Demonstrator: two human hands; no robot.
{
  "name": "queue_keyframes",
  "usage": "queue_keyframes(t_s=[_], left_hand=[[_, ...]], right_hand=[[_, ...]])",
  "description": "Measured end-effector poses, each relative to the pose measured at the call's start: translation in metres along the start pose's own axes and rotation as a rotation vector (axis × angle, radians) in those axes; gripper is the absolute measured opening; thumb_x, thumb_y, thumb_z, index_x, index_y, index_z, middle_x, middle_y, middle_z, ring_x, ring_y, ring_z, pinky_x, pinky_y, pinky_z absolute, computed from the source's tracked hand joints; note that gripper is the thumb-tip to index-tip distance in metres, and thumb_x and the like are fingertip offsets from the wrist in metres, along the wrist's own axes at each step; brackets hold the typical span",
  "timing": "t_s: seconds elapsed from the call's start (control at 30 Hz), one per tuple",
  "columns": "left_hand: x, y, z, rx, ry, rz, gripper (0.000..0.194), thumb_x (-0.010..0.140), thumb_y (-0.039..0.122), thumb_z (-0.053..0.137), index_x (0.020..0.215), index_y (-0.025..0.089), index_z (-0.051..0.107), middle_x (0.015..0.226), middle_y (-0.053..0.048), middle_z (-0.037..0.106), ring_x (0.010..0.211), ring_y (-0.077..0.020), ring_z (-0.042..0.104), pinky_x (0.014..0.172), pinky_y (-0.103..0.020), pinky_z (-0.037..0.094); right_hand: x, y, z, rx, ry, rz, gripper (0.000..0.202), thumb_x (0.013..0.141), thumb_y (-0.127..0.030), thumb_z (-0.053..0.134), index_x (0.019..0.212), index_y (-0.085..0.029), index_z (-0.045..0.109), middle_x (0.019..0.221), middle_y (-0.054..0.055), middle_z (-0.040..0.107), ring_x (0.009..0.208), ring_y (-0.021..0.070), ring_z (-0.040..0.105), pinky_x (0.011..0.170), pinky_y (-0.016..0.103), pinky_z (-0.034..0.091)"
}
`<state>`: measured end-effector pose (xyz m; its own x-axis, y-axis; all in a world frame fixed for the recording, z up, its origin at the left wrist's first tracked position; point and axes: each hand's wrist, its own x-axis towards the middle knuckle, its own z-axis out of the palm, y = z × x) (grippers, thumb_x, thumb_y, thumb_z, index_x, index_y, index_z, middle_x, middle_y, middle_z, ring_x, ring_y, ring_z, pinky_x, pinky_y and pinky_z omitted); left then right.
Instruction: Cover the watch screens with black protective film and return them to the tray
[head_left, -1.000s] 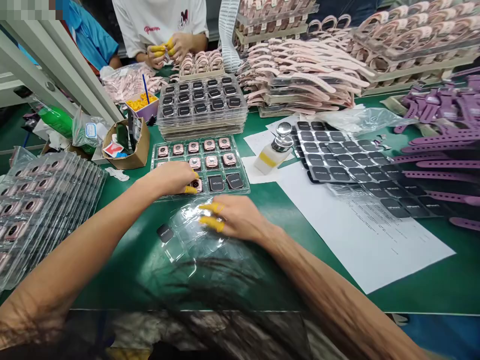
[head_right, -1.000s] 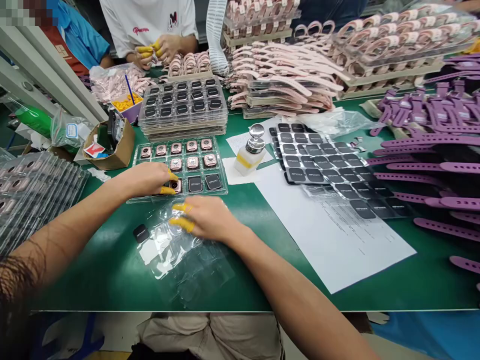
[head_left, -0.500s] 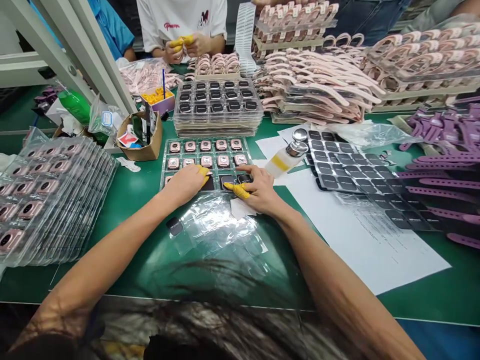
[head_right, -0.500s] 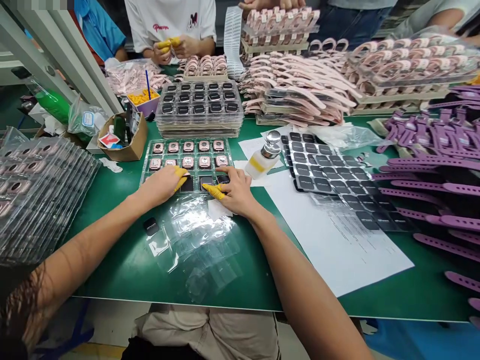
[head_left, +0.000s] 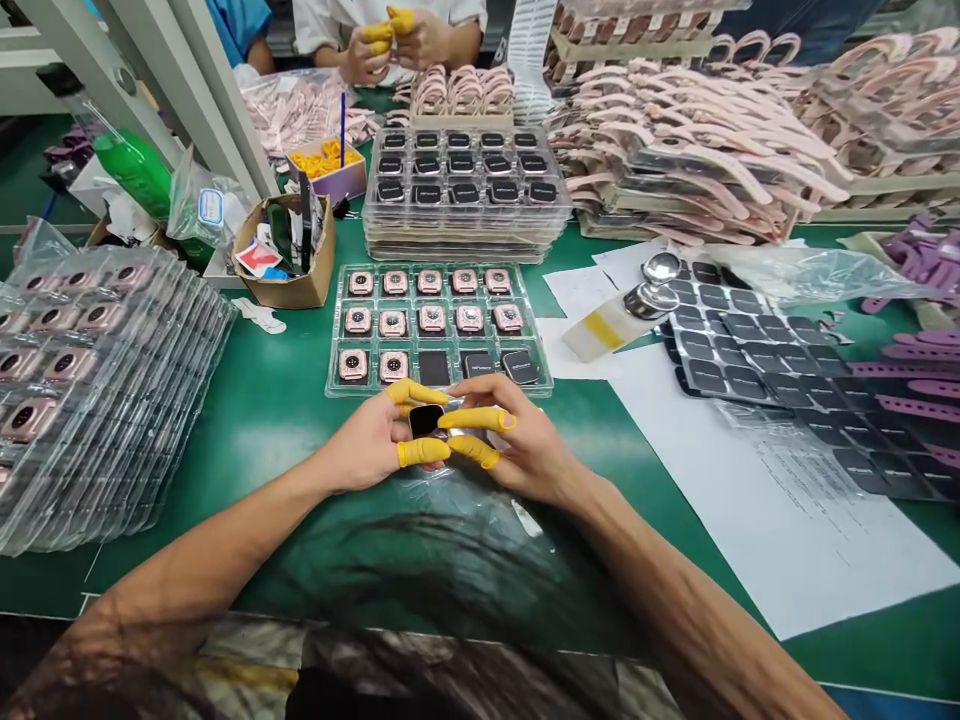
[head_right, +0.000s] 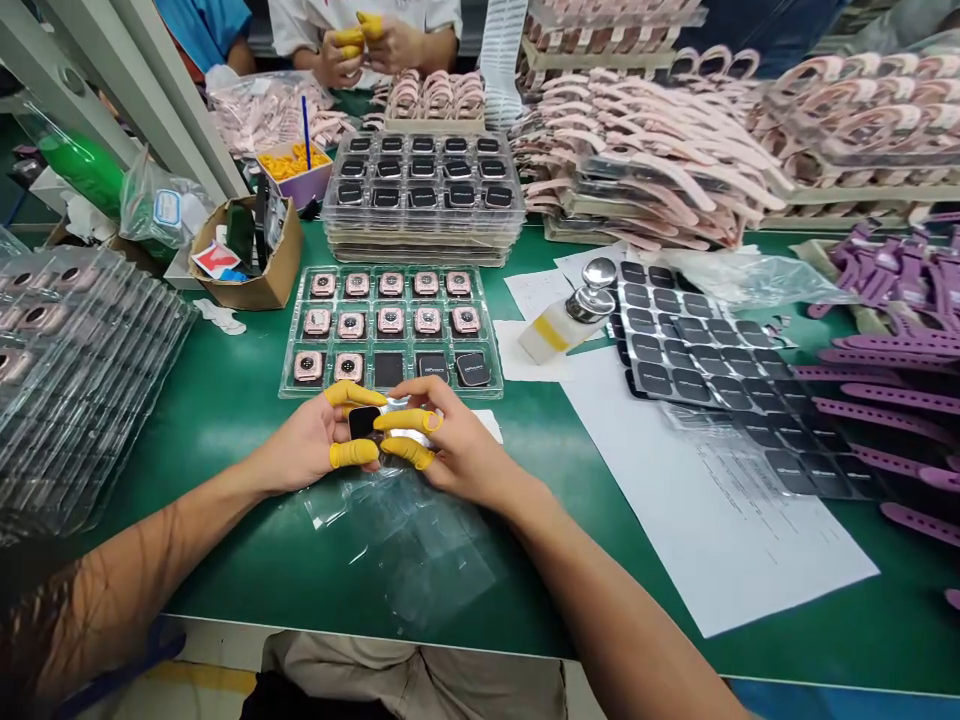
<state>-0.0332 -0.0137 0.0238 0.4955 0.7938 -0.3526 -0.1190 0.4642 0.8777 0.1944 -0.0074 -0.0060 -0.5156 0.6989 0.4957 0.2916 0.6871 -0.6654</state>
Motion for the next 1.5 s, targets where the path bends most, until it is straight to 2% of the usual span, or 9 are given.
queue_keyframes(t_s=[0.13, 0.27, 0.4, 0.57, 0.7, 0.83, 1.0, 1.2, 1.5], left_hand=[[-0.001, 0.001, -0.005, -0.036, -0.059, -0.074, 0.070, 0.058, 0.031, 0.101, 0.118, 0.021, 0.066, 0.111, -0.005, 0.073, 0.078, -0.0139, 0.073, 0.078, -0.032, 0.061], [-0.001, 0.002, -0.006, -0.013, -0.010, -0.041, 0.061, 0.072, 0.039, 0.094, 0.123, 0.022, 0.066, 0.109, -0.005, 0.072, 0.080, -0.0153, 0.074, 0.084, -0.036, 0.062], [-0.001, 0.001, -0.006, 0.184, 0.089, 0.023, 0.067, 0.076, 0.027, 0.090, 0.135, 0.023, 0.059, 0.107, -0.004, 0.074, 0.088, -0.0168, 0.074, 0.086, -0.033, 0.060], [-0.001, -0.002, -0.006, 0.352, 0.150, 0.053, 0.063, 0.077, 0.026, 0.087, 0.132, 0.022, 0.058, 0.093, -0.001, 0.074, 0.081, -0.0171, 0.073, 0.084, -0.036, 0.061], [0.001, -0.006, -0.008, 0.382, 0.193, 0.099, 0.063, 0.070, 0.030, 0.092, 0.126, 0.019, 0.067, 0.091, -0.003, 0.076, 0.086, -0.0202, 0.075, 0.090, -0.039, 0.062], [0.005, -0.012, -0.012, 0.388, 0.162, 0.084, 0.062, 0.068, 0.023, 0.089, 0.127, 0.018, 0.071, 0.093, -0.004, 0.079, 0.086, -0.0215, 0.077, 0.089, -0.039, 0.062], [0.007, -0.016, -0.016, 0.386, 0.143, 0.074, 0.061, 0.066, 0.018, 0.085, 0.126, 0.016, 0.072, 0.084, -0.002, 0.078, 0.078, -0.0198, 0.075, 0.080, -0.034, 0.061], [0.009, -0.015, -0.016, 0.328, 0.120, 0.041, 0.066, 0.062, 0.020, 0.088, 0.126, 0.017, 0.073, 0.075, 0.001, 0.074, 0.070, -0.0158, 0.070, 0.072, -0.029, 0.057], [0.006, -0.012, -0.011, 0.412, 0.144, 0.021, 0.061, 0.066, 0.020, 0.084, 0.127, 0.018, 0.074, 0.073, 0.001, 0.075, 0.070, -0.0181, 0.071, 0.075, -0.032, 0.059]], right_hand=[[-0.001, -0.006, -0.005, 0.113, 0.048, 0.076, 0.004, 0.096, -0.031, 0.072, 0.098, -0.035, 0.071, 0.124, 0.005, 0.066, 0.094, 0.0228, 0.067, 0.078, 0.044, 0.061], [0.000, -0.012, -0.018, 0.289, -0.118, 0.256, 0.024, 0.101, -0.048, 0.064, 0.087, -0.028, 0.066, 0.091, 0.003, 0.066, 0.076, 0.0202, 0.065, 0.064, 0.036, 0.055], [0.000, -0.018, -0.018, -0.255, -0.394, 0.331, 0.031, 0.097, -0.048, 0.069, 0.079, -0.024, 0.063, 0.079, 0.000, 0.067, 0.064, 0.0167, 0.060, 0.055, 0.031, 0.043], [-0.014, -0.008, -0.041, -0.702, -0.280, 0.368, 0.020, 0.092, -0.045, 0.072, 0.096, -0.026, 0.069, 0.100, 0.006, 0.073, 0.084, 0.0271, 0.070, 0.050, 0.033, 0.040], [-0.017, 0.001, -0.059, -0.571, -0.257, 0.347, 0.015, 0.096, -0.027, 0.062, 0.084, -0.029, 0.071, 0.083, 0.002, 0.073, 0.062, 0.0209, 0.063, 0.050, 0.034, 0.042], [0.001, -0.009, -0.028, -0.193, -0.095, 0.151, 0.006, 0.098, -0.034, 0.070, 0.101, -0.031, 0.073, 0.082, 0.000, 0.074, 0.067, 0.0188, 0.066, 0.057, 0.032, 0.051], [0.012, -0.014, 0.015, -0.328, 0.057, 0.087, 0.012, 0.103, -0.035, 0.062, 0.102, -0.028, 0.072, 0.085, 0.003, 0.071, 0.075, 0.0202, 0.067, 0.063, 0.034, 0.053], [0.003, -0.009, 0.019, -0.247, 0.052, 0.108, 0.009, 0.100, -0.029, 0.064, 0.102, -0.034, 0.071, 0.097, 0.003, 0.070, 0.075, 0.0185, 0.066, 0.061, 0.034, 0.054], [0.008, -0.011, 0.024, -0.246, 0.141, 0.138, 0.006, 0.100, -0.031, 0.067, 0.098, -0.031, 0.072, 0.087, 0.002, 0.072, 0.072, 0.0189, 0.067, 0.061, 0.034, 0.054]])
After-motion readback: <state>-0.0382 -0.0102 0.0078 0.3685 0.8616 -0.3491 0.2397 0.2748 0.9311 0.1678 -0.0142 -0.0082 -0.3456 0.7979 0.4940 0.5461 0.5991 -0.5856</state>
